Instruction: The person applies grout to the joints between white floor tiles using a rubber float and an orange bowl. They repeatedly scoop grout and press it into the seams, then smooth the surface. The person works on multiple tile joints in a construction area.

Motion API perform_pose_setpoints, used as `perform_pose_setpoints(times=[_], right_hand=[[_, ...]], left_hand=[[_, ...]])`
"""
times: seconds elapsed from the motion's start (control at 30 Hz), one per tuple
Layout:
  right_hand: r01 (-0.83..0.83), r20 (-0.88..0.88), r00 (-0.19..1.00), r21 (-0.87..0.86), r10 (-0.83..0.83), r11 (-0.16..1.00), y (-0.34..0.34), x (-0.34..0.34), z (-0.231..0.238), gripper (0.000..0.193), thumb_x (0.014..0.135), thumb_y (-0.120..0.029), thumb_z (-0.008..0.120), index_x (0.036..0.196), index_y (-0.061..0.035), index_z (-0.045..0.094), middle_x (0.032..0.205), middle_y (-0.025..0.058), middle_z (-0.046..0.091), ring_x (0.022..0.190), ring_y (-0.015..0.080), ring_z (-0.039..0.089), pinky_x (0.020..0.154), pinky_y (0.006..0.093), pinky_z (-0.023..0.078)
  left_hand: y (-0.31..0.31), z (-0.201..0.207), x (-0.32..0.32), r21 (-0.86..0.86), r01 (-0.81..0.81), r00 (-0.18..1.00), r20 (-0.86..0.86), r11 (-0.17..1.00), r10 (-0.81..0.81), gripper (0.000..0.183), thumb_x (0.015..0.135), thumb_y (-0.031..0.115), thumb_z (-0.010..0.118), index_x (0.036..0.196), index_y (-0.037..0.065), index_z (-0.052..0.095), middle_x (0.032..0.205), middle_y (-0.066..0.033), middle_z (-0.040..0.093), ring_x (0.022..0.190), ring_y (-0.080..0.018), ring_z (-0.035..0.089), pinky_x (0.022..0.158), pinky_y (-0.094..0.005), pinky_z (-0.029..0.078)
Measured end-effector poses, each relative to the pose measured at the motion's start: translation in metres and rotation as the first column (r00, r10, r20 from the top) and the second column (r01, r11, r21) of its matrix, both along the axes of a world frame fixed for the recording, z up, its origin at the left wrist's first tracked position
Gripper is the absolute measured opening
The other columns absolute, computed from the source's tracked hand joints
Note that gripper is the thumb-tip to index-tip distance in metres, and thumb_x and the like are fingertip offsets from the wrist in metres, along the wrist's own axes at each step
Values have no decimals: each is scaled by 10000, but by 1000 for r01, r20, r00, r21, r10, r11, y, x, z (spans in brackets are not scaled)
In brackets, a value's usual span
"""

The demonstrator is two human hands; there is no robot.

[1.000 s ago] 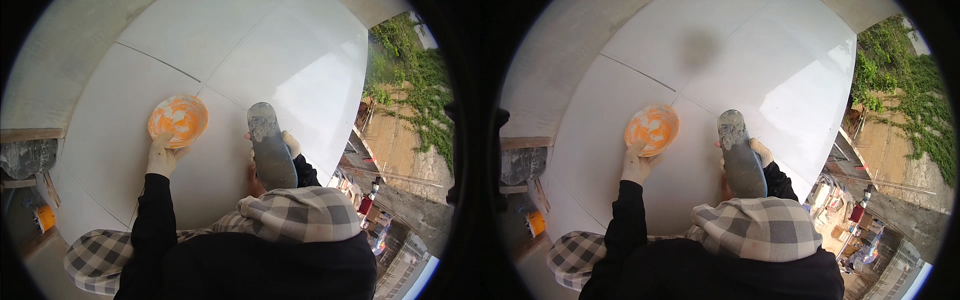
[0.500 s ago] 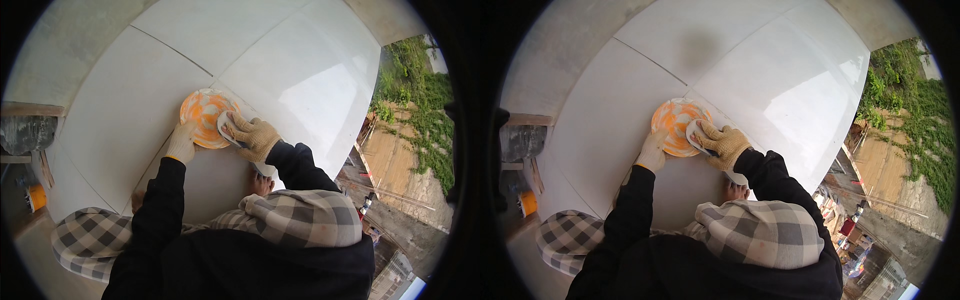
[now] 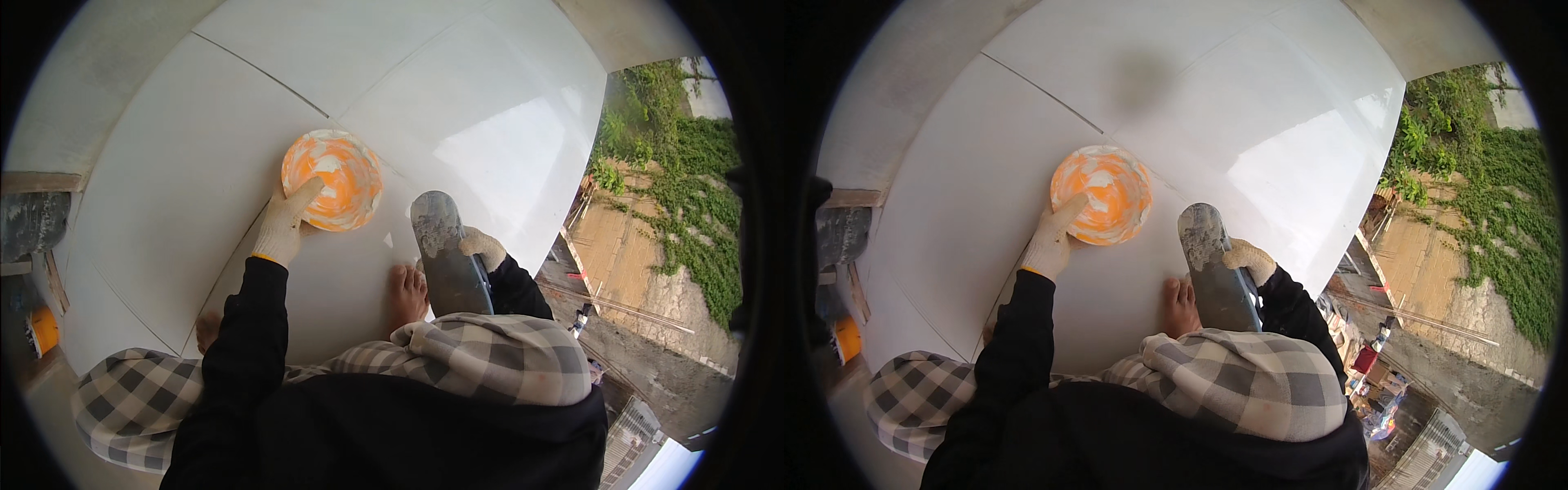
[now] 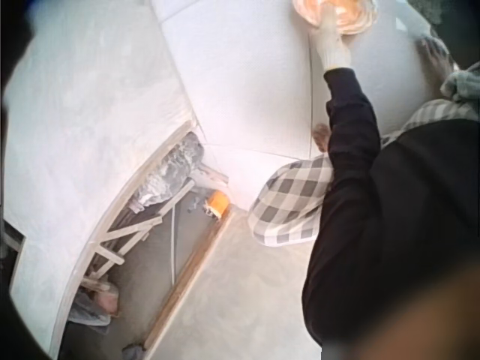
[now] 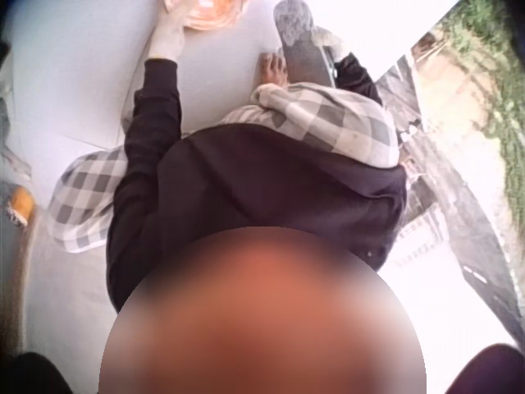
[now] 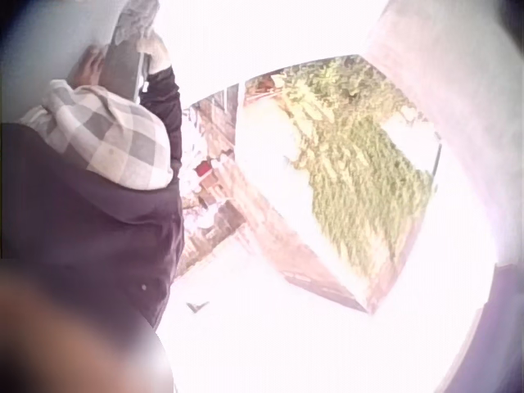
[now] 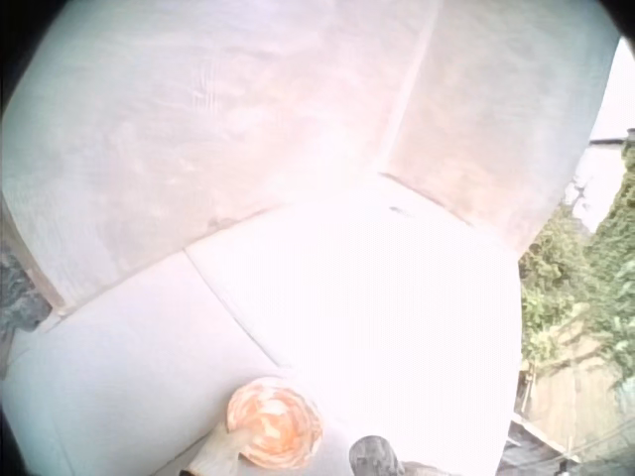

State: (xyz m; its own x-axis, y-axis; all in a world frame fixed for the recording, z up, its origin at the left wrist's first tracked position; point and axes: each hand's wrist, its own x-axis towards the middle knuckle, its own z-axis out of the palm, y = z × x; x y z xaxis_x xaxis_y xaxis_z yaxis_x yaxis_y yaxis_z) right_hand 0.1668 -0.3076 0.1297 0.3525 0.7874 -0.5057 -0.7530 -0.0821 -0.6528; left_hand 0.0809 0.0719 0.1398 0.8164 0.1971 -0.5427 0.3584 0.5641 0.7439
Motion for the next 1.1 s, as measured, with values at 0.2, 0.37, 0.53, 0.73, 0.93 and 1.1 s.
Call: perform_pose_setpoints(times=[0.2, 0.37, 0.53, 0.73, 0.93, 1.1], right_hand=[[406, -149, 913, 242, -380, 881, -8, -33, -58, 501, 925, -326, 678, 1213, 83, 640, 1133, 214, 706, 1014, 297, 688, 880, 428, 564], [328, 35, 943, 75, -332, 942, 18, -24, -15, 567, 880, -294, 733, 1336, 14, 597, 1269, 186, 660, 1138, 305, 638, 980, 429, 518], [26, 930, 13, -368, 368, 929, 69, 8, 35, 671, 825, -223, 736, 1462, -208, 528, 1473, 49, 544, 1038, 325, 611, 945, 421, 497], [-56, 647, -424, -717, 634, 695, 62, 15, 60, 620, 778, -217, 732, 1382, -257, 597, 1467, -43, 553, 918, 313, 583, 820, 434, 491], [-208, 471, 711, -567, 522, 797, -16, 1, 73, 549, 868, -333, 730, 1328, -56, 616, 1242, 193, 681, 1009, 342, 656, 921, 457, 511], [192, -378, 912, 51, -159, 980, -21, -36, 37, 717, 903, -401, 720, 1398, 73, 508, 1146, 247, 681, 1075, 313, 667, 966, 409, 523]], left_hand=[[0, -5, 10, -34, 12, 999, -46, 999, -13, 633, 963, 360, 669, 1431, -7, 453, 1345, -149, 582, 1179, -220, 628, 939, -348, 555], [-14, -12, 8, 118, 2, 999, -35, 993, 2, 626, 961, 375, 657, 1382, -52, 475, 1231, -142, 619, 1081, -194, 644, 901, -326, 544], [-6, -19, 13, 122, 135, 987, -107, 983, -123, 546, 1012, 298, 584, 1408, -58, 460, 1282, -140, 613, 1113, -201, 650, 885, -340, 569], [-4, -21, 22, 285, 142, 990, -34, 948, -138, 520, 992, 341, 548, 1318, -65, 548, 1142, -129, 651, 1002, -182, 645, 866, -339, 533], [5, -13, 27, 21, 4, 999, -43, 1000, -3, 559, 1009, 324, 608, 1410, -44, 480, 1307, -143, 600, 1139, -192, 630, 946, -329, 531], [-3, -9, 32, 182, 30, 996, 76, 983, -44, 644, 976, 407, 644, 1428, -19, 478, 1291, -126, 615, 1085, -188, 657, 877, -325, 564]])
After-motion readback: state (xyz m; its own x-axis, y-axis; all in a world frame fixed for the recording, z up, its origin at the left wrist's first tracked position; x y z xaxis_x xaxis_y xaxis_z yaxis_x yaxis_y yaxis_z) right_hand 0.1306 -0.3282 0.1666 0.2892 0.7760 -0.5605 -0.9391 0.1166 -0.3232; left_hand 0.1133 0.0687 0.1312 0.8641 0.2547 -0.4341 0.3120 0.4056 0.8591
